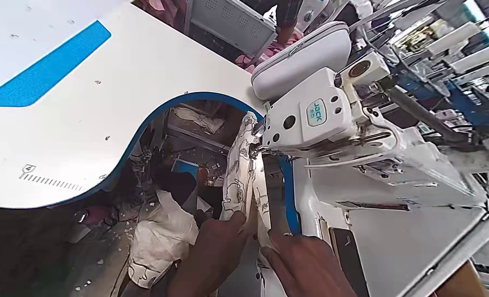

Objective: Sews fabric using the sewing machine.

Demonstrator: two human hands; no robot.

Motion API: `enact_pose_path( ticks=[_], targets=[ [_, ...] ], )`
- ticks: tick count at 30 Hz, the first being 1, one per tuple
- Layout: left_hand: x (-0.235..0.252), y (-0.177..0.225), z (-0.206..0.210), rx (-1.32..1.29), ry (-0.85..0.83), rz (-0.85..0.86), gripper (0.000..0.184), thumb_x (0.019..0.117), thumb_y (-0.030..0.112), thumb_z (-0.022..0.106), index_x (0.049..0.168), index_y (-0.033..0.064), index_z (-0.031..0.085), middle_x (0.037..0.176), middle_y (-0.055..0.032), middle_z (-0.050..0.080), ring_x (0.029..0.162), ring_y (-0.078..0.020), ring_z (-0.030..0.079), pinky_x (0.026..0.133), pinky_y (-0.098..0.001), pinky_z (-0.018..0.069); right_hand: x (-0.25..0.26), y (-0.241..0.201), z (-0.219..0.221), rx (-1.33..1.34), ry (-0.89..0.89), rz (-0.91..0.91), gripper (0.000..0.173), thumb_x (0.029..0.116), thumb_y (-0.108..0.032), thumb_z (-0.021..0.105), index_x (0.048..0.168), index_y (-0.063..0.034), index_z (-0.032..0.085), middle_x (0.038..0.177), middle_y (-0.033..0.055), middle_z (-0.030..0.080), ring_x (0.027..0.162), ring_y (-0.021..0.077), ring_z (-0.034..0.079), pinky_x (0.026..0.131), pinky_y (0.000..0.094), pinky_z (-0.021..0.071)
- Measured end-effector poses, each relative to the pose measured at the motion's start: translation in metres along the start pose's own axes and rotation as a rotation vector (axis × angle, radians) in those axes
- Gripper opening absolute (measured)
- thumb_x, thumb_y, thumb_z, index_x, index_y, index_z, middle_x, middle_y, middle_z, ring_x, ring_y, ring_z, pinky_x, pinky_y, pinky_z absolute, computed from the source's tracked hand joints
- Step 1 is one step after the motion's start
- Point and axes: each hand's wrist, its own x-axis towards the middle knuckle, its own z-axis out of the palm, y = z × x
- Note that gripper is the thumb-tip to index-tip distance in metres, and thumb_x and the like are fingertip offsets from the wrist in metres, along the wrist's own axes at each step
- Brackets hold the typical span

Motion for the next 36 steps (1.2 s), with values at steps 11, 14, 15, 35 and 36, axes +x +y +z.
enact_pose_path(
  ticks=[11, 14, 15, 35, 36],
  targets=[
    [-0.004, -0.041, -0.016, -0.313, -0.035, -0.102, 0.027, 0.0988, 0.023, 0.062, 0.093, -0.0033, 0.065, 0.067, -0.0114, 0.062, 0.059, -0.0201, 0.062, 0.057, -0.0381, 0.0521, 0.025, 0.038, 0.029, 0.266, -0.199, 0.076, 0.024, 0.0909, -0.021, 0.064, 0.090, 0.0024, 0.069, 0.069, 0.0196, 0.064, 0.070, 0.0416, 0.067, 0.065, 0.0612, 0.0503],
    [-0.033, -0.103, -0.061, -0.357, -0.254, -0.340, 0.026, 0.0933, 0.023, 0.071, 0.088, -0.0024, 0.069, 0.072, -0.0074, 0.065, 0.067, -0.0142, 0.062, 0.067, -0.0377, 0.0530, 0.022, 0.080, 0.078, 0.309, -0.538, 0.124, 0.028, 0.0898, -0.019, 0.072, 0.104, 0.0051, 0.071, 0.099, 0.0273, 0.070, 0.099, 0.0478, 0.067, 0.087, 0.0690, 0.0482],
    [-0.032, -0.120, -0.075, -0.330, -0.277, -0.364, 0.023, 0.0947, 0.020, 0.068, 0.087, -0.0021, 0.068, 0.072, -0.0044, 0.063, 0.067, -0.0103, 0.060, 0.067, -0.0341, 0.0520, 0.021, 0.093, 0.104, 0.385, -0.572, 0.053, 0.032, 0.0892, -0.020, 0.075, 0.108, 0.0050, 0.070, 0.104, 0.0270, 0.070, 0.103, 0.0456, 0.066, 0.091, 0.0678, 0.0487],
    [-0.039, 0.009, -0.004, 0.162, 0.120, 0.248, 0.023, 0.0963, 0.012, 0.054, 0.089, 0.0044, 0.075, 0.051, -0.0028, 0.055, 0.042, -0.0175, 0.053, 0.040, -0.0307, 0.0404, -0.016, -0.065, 0.024, -0.159, 0.280, 0.142, 0.022, 0.0877, -0.004, 0.063, 0.102, -0.0012, 0.080, 0.071, 0.0096, 0.070, 0.058, 0.0237, 0.066, 0.051, 0.0326, 0.0503],
    [-0.036, 0.007, -0.004, 0.155, 0.108, 0.257, 0.024, 0.0956, 0.012, 0.054, 0.081, 0.0059, 0.072, 0.051, -0.0026, 0.054, 0.043, -0.0170, 0.053, 0.040, -0.0305, 0.0405, -0.013, -0.064, 0.024, -0.151, 0.263, 0.140, 0.023, 0.0882, -0.004, 0.063, 0.105, -0.0019, 0.079, 0.074, 0.0095, 0.072, 0.063, 0.0242, 0.068, 0.057, 0.0333, 0.0522]
  ],
)
